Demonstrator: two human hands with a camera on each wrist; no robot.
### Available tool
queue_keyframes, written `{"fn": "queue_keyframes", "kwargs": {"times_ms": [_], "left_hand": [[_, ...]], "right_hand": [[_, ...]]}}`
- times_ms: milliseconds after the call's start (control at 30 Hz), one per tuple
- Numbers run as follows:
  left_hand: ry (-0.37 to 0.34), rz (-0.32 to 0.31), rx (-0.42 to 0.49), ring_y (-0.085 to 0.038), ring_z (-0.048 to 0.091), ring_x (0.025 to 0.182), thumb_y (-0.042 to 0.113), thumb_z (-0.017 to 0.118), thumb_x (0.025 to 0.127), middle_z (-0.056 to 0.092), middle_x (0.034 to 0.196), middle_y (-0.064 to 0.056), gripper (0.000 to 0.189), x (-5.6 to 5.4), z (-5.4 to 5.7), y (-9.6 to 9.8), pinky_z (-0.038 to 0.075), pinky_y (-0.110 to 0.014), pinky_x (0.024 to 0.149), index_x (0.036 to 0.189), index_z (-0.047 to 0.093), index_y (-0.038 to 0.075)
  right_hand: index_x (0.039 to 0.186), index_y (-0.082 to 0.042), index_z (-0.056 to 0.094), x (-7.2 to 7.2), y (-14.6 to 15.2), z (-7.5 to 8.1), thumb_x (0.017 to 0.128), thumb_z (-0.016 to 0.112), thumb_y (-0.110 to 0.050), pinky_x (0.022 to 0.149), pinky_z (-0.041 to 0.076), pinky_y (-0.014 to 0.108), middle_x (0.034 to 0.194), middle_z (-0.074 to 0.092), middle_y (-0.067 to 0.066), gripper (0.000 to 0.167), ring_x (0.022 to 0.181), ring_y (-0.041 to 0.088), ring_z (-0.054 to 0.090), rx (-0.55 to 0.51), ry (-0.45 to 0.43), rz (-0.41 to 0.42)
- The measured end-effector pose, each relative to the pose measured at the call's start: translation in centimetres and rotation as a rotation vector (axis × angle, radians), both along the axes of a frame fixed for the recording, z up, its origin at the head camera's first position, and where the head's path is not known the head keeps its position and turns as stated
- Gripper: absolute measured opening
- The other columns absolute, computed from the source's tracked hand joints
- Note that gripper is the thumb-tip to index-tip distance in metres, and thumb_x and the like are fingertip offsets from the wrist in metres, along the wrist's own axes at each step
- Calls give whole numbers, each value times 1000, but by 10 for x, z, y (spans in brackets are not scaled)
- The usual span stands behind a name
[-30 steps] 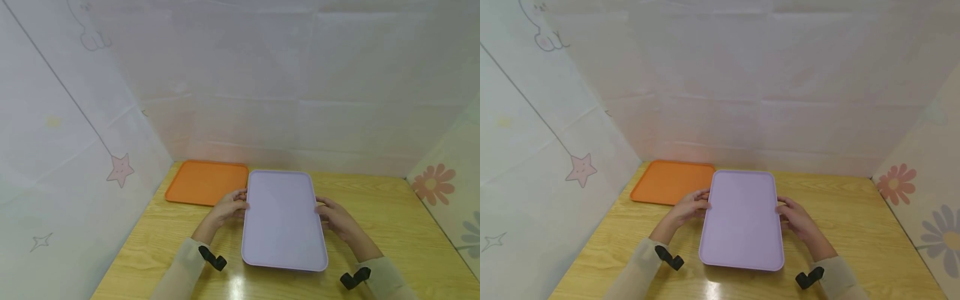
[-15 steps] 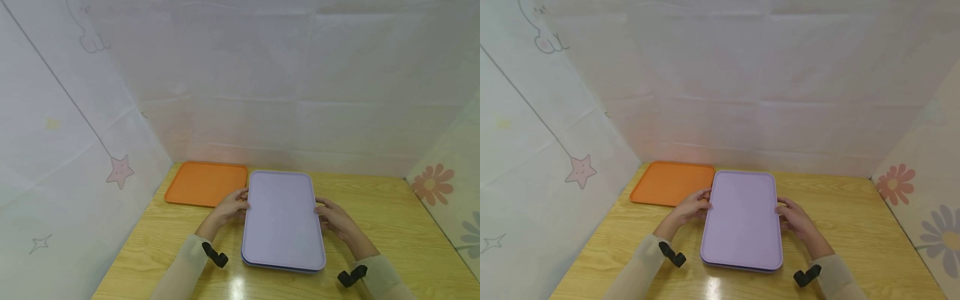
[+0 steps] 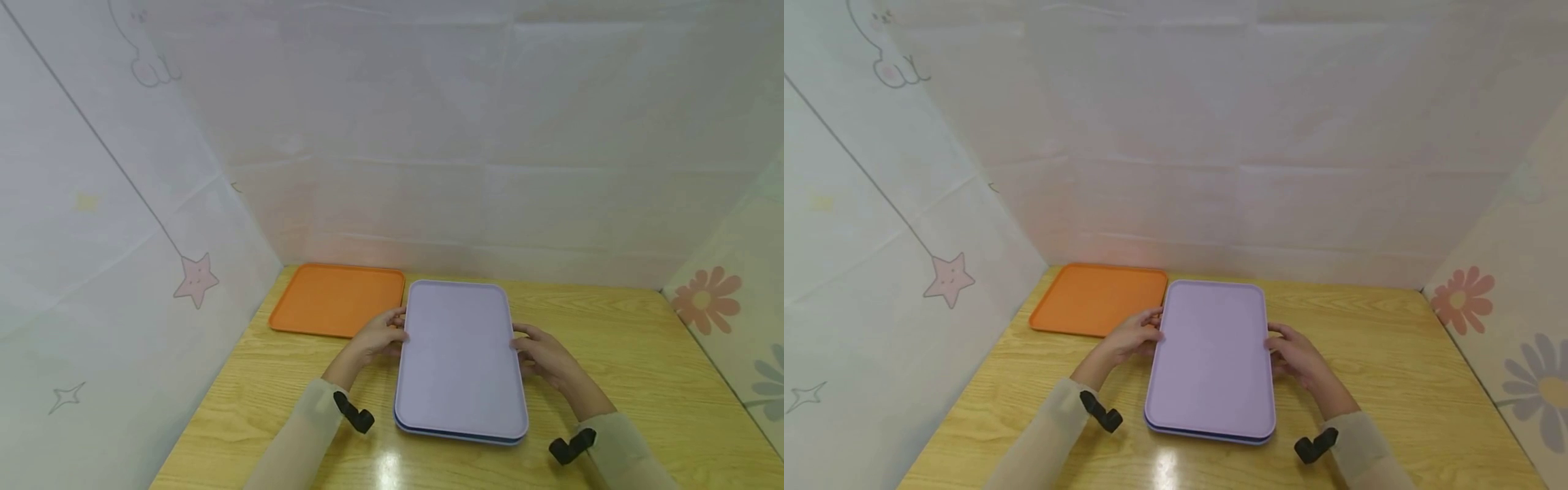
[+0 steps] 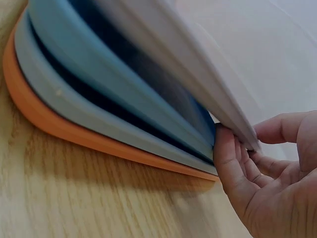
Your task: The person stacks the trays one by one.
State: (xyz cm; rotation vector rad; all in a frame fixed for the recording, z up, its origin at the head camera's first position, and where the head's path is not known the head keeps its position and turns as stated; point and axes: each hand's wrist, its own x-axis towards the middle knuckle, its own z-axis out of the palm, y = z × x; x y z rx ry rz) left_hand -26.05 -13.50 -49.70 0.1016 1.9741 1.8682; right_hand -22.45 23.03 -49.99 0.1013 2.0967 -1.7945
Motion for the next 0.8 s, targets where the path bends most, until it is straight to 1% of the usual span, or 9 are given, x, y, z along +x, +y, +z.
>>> {"fn": "queue_keyframes", "kwargs": {"times_ms": [200, 367, 500, 567, 667, 800], "left_hand": [[13, -18, -45, -23, 59, 97, -2, 66, 88, 46, 124, -17, 76, -1, 0, -1, 59, -39, 73, 157, 34, 5], [12, -43, -94, -23, 61, 87, -2, 66, 87, 45, 111, -12, 78, -2, 5, -2, 60, -47, 74, 157, 33, 7], [15, -52, -137, -22, 60, 84, -3, 66, 86, 44, 105, -11, 79, -1, 8, -1, 61, -51, 74, 158, 33, 7], [19, -55, -156, -22, 59, 84, -3, 66, 86, 45, 104, -11, 79, -1, 8, -1, 61, -49, 72, 158, 33, 7], [24, -59, -178, -22, 60, 84, -4, 66, 86, 46, 104, -12, 79, -1, 7, -1, 62, -48, 70, 157, 34, 7], [30, -66, -189, -22, 62, 83, -4, 66, 86, 47, 104, -12, 79, -1, 6, 0, 62, -45, 67, 157, 34, 6]], "right_hand": [[156, -1, 32, -1, -1, -1, 100, 59, -17, 77, 60, 39, 114, 64, 16, 64, 91, 23, 65, 43, 0, 15], [154, 0, 35, 0, -2, 1, 99, 61, -17, 78, 60, 39, 117, 64, 18, 63, 93, 24, 68, 96, 4, 28], [153, 1, 36, 2, -3, 3, 98, 62, -17, 77, 60, 39, 117, 64, 19, 63, 93, 25, 69, 141, 18, 37], [153, 3, 35, 2, -4, 4, 99, 61, -17, 77, 59, 39, 116, 64, 19, 64, 92, 24, 68, 161, 26, 47], [152, 1, 38, 1, -5, 5, 98, 62, -16, 77, 59, 39, 115, 63, 18, 62, 91, 23, 68, 191, 29, 40], [151, 3, 39, 1, -6, 5, 98, 62, -14, 77, 59, 39, 117, 63, 20, 60, 91, 22, 68, 222, 42, 45]]}}
